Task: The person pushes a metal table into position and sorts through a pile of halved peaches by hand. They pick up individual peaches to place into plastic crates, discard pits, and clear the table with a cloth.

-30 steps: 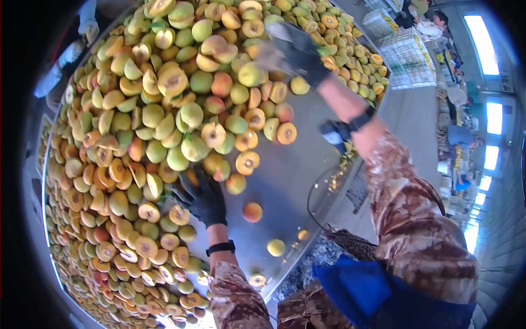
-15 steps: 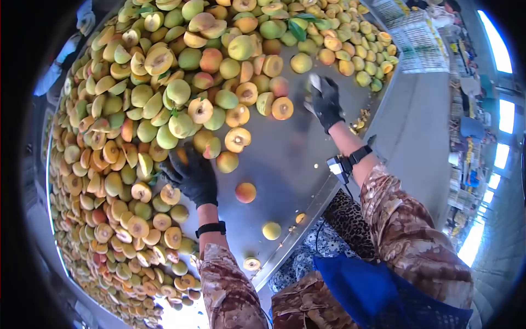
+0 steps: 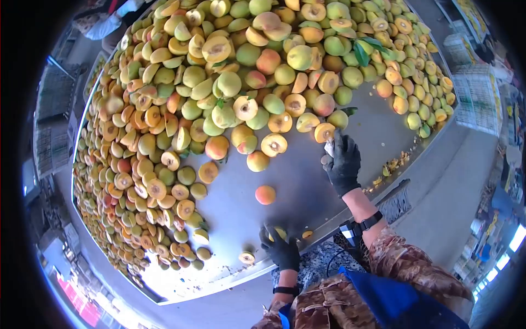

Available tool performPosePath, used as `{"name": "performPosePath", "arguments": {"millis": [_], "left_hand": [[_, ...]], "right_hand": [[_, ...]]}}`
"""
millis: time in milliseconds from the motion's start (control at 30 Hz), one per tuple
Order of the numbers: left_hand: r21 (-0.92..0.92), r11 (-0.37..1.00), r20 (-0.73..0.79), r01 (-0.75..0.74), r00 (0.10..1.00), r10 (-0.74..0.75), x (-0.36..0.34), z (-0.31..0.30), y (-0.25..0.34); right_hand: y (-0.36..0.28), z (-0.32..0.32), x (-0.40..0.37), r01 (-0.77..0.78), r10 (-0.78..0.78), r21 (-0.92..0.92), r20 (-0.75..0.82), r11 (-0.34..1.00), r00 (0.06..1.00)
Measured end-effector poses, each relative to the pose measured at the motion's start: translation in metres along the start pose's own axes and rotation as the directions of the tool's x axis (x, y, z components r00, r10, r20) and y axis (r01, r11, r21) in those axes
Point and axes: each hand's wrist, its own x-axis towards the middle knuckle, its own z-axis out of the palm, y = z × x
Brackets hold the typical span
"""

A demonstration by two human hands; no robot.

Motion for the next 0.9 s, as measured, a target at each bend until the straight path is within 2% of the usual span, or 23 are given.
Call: {"name": "performPosePath", "arguments": {"millis": [67,100,167,200,233,267,300,333,367,400,467,500,533,567,600,667,700,733,767,800,833,900], "left_hand": [[-0.003,0.994,-0.026,0.112,0.993,-0.112,0.012,0.005,0.013],[-0.052,0.995,-0.056,0.091,0.994,-0.094,0.031,-0.001,0.03],[-0.147,0.984,-0.135,0.098,0.984,-0.118,0.076,-0.023,0.067],[-0.203,0.974,-0.164,0.098,0.977,-0.133,0.102,-0.032,0.087],[-0.249,0.968,-0.268,0.015,0.96,-0.084,0.124,-0.032,0.096],[-0.288,0.953,-0.363,-0.088,0.931,-0.024,0.146,-0.028,0.107],[-0.303,0.949,-0.403,-0.083,0.914,-0.049,0.166,-0.026,0.122],[-0.505,0.837,-0.415,-0.209,0.91,-0.023,0.179,-0.023,0.135],[-0.668,0.673,-0.429,-0.316,0.903,-0.002,0.189,-0.021,0.144],[-0.67,0.677,-0.443,-0.305,0.896,-0.036,0.197,-0.019,0.151],[-0.8,0.499,-0.484,-0.334,0.85,-0.207,0.213,-0.018,0.155],[-0.895,0.301,-0.413,-0.329,0.866,-0.283,0.215,-0.025,0.159],[-0.898,0.301,-0.409,-0.321,0.862,-0.3,0.218,-0.041,0.16],[-0.964,-0.007,-0.262,-0.267,0.949,-0.176,0.228,-0.062,0.157],[-0.94,-0.306,-0.153,-0.149,0.988,-0.01,0.242,-0.078,0.15],[-0.971,-0.202,-0.152,-0.132,0.984,0.091,0.285,-0.093,0.13],[-0.927,-0.233,-0.305,-0.294,0.952,0.01,0.29,-0.117,0.129],[-0.856,-0.249,-0.449,-0.452,0.891,-0.075,0.286,-0.146,0.131],[-0.851,-0.226,-0.473,-0.475,0.879,-0.064,0.274,-0.168,0.118],[-0.716,0.145,-0.695,-0.683,0.718,-0.048,0.277,-0.162,0.089],[-0.399,0.588,-0.836,-0.703,0.542,0.08,0.262,-0.161,0.052],[-0.254,0.894,-0.84,-0.368,0.542,-0.015,0.196,-0.162,-0.012]], "right_hand": [[0.0,0.012,0.01,-0.032,0.032,0.007,0.011,0.999,0.999],[-0.002,0.015,0.02,-0.003,0.01,0.099,-0.074,0.995,0.997],[-0.012,0.025,0.038,-0.199,0.199,0.17,0.018,0.965,0.98],[-0.012,0.036,0.045,-0.191,0.191,0.184,0.014,0.964,0.981],[-0.022,0.032,0.051,-0.116,0.124,0.344,0.001,0.932,0.992],[-0.034,0.025,0.053,-0.174,0.137,0.468,0.114,0.867,0.984],[-0.046,0.032,0.055,-0.098,0.086,0.652,0.05,0.752,0.995],[-0.058,0.037,0.057,-0.03,0.056,0.797,-0.004,0.604,0.998],[-0.064,0.039,0.06,-0.015,0.024,0.803,0.001,0.595,1.0],[-0.073,0.041,0.062,-0.002,-0.058,0.786,0.048,0.619,0.997],[-0.092,0.046,0.071,0.018,-0.162,0.774,0.109,0.633,0.981],[-0.106,0.05,0.093,0.05,-0.22,0.833,0.087,0.551,0.972],[-0.12,0.051,0.111,0.067,-0.27,0.88,0.071,0.47,0.96],[-0.145,0.036,0.126,0.074,-0.28,0.893,0.059,0.444,0.958],[-0.173,0.016,0.142,0.081,-0.293,0.906,0.049,0.416,0.955],[-0.205,0.002,0.169,0.108,-0.358,0.886,0.069,0.451,0.931],[-0.214,0.008,0.173,0.115,-0.378,0.887,0.071,0.448,0.923],[-0.222,0.013,0.177,0.17,-0.314,0.913,-0.049,0.371,0.948],[-0.23,0.017,0.177,0.229,-0.237,0.927,-0.161,0.297,0.958],[-0.236,0.016,0.165,0.332,-0.312,0.865,-0.219,0.376,0.925],[-0.238,0.011,0.143,0.431,-0.385,0.787,-0.268,0.441,0.883],[-0.24,0.009,0.071,0.748,-0.761,0.478,-0.221,0.461,0.61]]}}
